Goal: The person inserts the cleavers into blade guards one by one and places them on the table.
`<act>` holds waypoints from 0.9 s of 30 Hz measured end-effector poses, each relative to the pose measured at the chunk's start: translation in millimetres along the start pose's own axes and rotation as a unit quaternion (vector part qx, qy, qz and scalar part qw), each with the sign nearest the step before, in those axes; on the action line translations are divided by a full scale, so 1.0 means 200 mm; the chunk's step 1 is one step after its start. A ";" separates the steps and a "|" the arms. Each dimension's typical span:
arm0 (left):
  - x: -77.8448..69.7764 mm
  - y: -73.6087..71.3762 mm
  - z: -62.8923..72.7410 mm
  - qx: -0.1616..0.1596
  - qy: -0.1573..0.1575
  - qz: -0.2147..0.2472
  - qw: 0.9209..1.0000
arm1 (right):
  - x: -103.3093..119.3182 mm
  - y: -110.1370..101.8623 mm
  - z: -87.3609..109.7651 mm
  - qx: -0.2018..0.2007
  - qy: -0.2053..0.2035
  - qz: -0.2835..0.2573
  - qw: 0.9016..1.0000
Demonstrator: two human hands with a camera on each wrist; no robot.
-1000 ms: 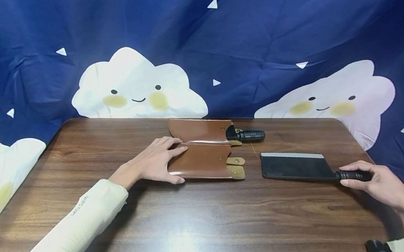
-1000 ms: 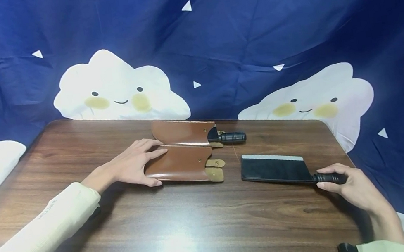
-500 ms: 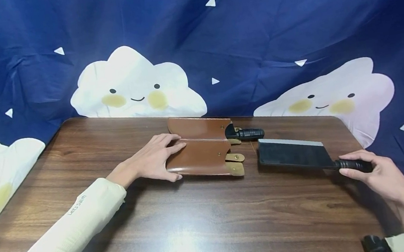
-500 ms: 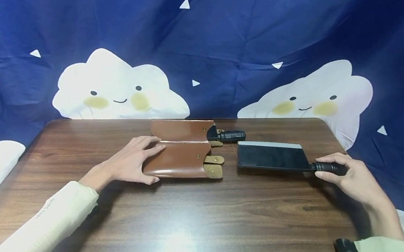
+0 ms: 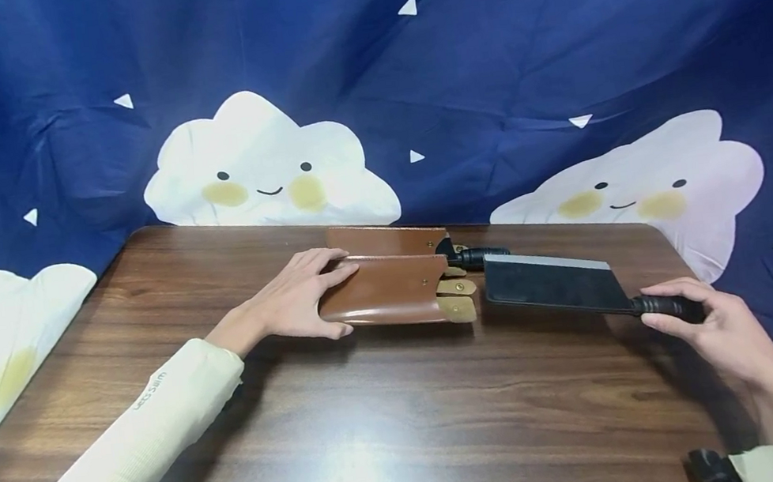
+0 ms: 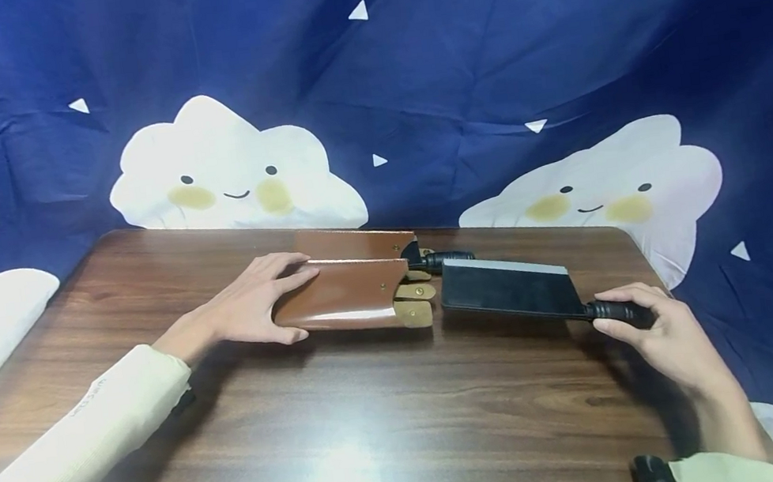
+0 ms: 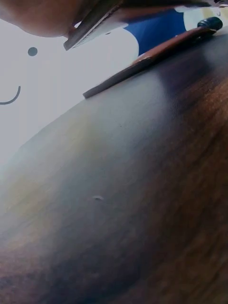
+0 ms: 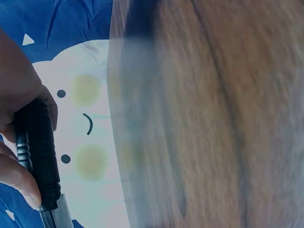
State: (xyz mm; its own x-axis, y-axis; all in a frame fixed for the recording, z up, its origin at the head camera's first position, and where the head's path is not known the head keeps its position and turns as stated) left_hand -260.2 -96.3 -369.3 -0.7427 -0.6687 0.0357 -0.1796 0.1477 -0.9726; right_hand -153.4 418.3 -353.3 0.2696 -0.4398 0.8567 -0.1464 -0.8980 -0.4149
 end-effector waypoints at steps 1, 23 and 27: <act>0.00 0.00 0.00 -0.003 0.000 0.000 1.000 | 0.00 0.00 0.00 0.002 -0.005 0.000 1.000; 0.00 -0.04 0.01 -0.025 0.012 -0.008 1.000 | 0.09 0.13 -0.02 0.010 -0.064 0.037 0.997; -0.02 -0.05 0.00 -0.037 0.019 -0.002 0.999 | 0.11 0.15 -0.02 0.017 -0.073 0.037 0.997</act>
State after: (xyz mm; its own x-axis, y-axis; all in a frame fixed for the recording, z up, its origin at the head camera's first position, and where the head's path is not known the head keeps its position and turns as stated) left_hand -255.2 -95.5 -359.3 -0.7649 -0.6422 0.0501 -0.2298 0.1994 -0.9526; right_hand -156.3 381.1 -344.8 0.3946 -0.4991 0.7715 -0.1394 -0.8624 -0.4866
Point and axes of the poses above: each hand's wrist, its own z-axis away from the middle knuckle, its own y-axis out of the palm, x = y × z, the point moved 5 cm from there along -z, towards the middle knuckle, and after that the axes turned 12 degrees about -z, right-handed, at the moved point
